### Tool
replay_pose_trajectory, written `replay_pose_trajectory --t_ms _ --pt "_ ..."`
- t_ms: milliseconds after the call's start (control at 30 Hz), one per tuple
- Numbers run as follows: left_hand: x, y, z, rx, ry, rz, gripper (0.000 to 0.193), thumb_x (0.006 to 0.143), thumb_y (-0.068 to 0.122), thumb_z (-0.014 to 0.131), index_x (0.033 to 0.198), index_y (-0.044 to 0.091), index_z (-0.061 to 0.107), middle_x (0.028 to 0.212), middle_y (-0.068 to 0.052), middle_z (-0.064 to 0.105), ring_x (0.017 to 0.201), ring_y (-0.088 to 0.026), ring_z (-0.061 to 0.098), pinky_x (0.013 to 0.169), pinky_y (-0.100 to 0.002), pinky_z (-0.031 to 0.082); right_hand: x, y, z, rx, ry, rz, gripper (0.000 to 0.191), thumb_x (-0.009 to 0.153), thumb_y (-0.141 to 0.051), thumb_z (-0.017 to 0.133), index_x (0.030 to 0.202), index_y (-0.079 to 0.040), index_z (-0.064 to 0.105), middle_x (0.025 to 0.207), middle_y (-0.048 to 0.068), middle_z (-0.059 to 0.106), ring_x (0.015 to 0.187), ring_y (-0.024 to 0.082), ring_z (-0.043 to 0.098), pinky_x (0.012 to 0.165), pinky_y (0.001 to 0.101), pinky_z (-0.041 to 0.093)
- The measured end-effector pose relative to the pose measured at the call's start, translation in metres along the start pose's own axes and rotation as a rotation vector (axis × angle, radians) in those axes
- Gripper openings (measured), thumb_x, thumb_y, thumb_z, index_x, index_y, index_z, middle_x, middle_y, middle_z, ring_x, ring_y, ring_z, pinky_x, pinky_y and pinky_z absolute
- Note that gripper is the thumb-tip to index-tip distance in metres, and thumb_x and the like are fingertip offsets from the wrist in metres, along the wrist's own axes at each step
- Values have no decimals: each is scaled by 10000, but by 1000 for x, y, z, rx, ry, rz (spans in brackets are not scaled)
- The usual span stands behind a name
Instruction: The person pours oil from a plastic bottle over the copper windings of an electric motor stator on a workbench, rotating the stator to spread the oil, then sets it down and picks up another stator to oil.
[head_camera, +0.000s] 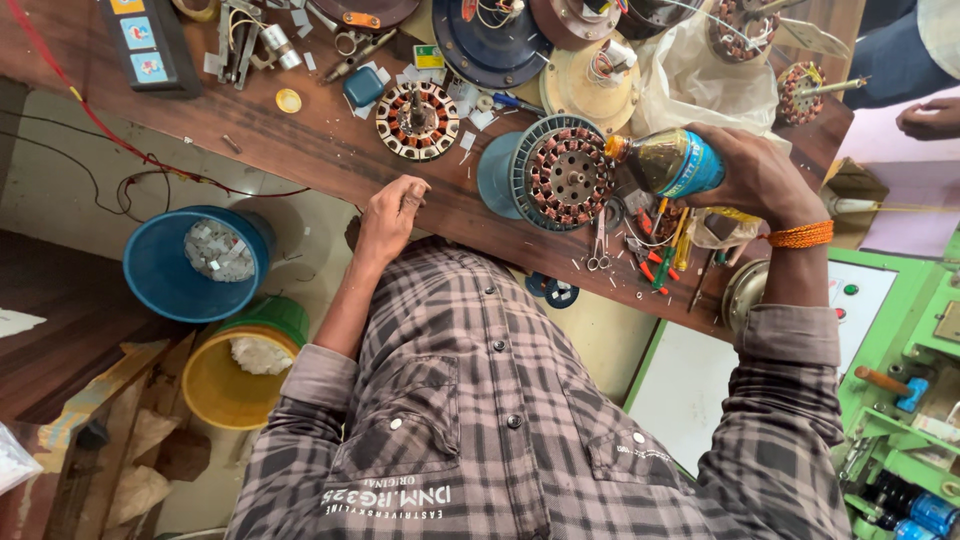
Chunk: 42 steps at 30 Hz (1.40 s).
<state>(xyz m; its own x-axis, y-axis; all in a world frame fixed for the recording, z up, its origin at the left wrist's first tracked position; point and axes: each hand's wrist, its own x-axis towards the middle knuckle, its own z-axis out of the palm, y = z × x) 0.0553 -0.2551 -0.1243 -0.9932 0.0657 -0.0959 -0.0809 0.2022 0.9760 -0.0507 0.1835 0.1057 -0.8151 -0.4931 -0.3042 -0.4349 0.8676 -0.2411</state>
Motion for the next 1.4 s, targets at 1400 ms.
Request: replay_pose_trajectory --t_ms 1400 --pt "-6 2 -4 -4 -14 -10 478 1096 468 460 1095 38 669 855 -119 682 798 -215 706 705 -349 535 -36 23 72 297 31 166 956 650 -225 887 1504 -45 496 1233 204 672 1155 318 665 1000 413 510"
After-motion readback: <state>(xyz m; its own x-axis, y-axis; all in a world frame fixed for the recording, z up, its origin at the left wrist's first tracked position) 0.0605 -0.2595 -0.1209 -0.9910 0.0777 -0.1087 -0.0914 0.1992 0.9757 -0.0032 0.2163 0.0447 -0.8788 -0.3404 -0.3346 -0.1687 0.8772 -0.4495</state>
